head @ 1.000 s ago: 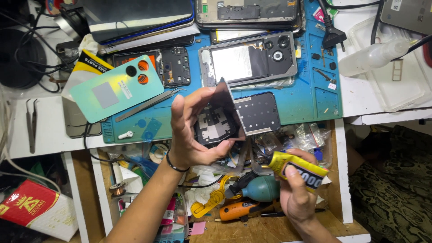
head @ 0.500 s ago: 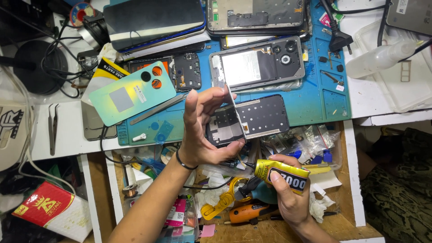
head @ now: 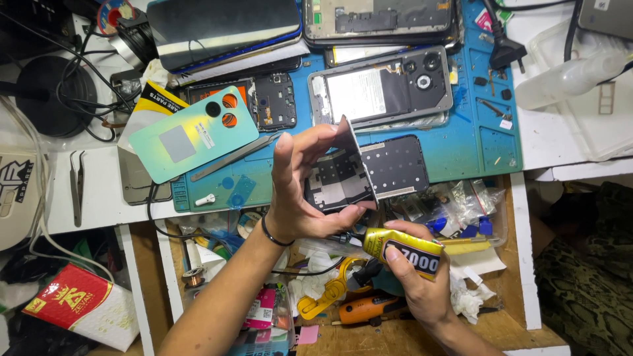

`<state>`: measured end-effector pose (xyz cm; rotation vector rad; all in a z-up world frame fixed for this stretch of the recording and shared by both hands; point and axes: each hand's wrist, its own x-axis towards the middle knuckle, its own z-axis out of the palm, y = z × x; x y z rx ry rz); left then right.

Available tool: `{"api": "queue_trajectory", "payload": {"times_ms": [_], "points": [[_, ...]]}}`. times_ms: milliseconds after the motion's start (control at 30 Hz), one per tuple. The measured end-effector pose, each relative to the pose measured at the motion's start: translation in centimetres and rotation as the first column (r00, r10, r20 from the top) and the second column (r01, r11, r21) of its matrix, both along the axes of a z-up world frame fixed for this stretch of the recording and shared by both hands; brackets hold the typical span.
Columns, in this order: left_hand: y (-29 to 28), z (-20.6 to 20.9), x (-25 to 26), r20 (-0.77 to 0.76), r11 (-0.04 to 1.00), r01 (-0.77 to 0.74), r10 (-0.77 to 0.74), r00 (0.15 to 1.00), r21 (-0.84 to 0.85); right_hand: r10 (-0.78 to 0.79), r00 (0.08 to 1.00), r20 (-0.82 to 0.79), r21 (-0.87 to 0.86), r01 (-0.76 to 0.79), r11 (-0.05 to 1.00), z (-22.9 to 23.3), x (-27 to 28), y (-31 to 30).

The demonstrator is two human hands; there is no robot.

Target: The person applies adhesive from a yellow tube along the edges of a disassembled smartphone frame. They hold the frame with one hand while squeezing the tube with the other, then place the screen assembly onto the frame to complete the bonding process.

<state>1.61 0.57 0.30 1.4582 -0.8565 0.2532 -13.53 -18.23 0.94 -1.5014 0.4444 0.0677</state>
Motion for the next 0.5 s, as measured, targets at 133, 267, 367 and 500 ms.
{"api": "queue_trajectory", "payload": {"times_ms": [133, 267, 367, 500], "points": [[0.0, 0.3, 0.4, -0.014, 0.998, 0.056, -0.056, 0.998, -0.018, -0.016, 1.0, 0.015, 0.078, 0.015, 0.997, 0.3, -0.3, 1.7], [0.3, 0.2, 0.7, 0.003, 0.997, 0.062, -0.062, 0.998, 0.043, -0.02, 1.0, -0.015, 0.064, 0.021, 0.998, 0.5, -0.6, 3.2], [0.2, -0.3, 0.6, 0.006, 0.998, 0.062, -0.063, 0.998, 0.026, -0.025, 0.999, -0.033, 0.065, 0.027, 0.997, 0.7, -0.6, 4.1], [0.0, -0.2, 0.4, 0.0, 0.999, 0.039, -0.039, 0.999, -0.028, -0.036, 0.999, -0.017, 0.068, 0.037, 0.997, 0.4, -0.5, 4.7]]}}
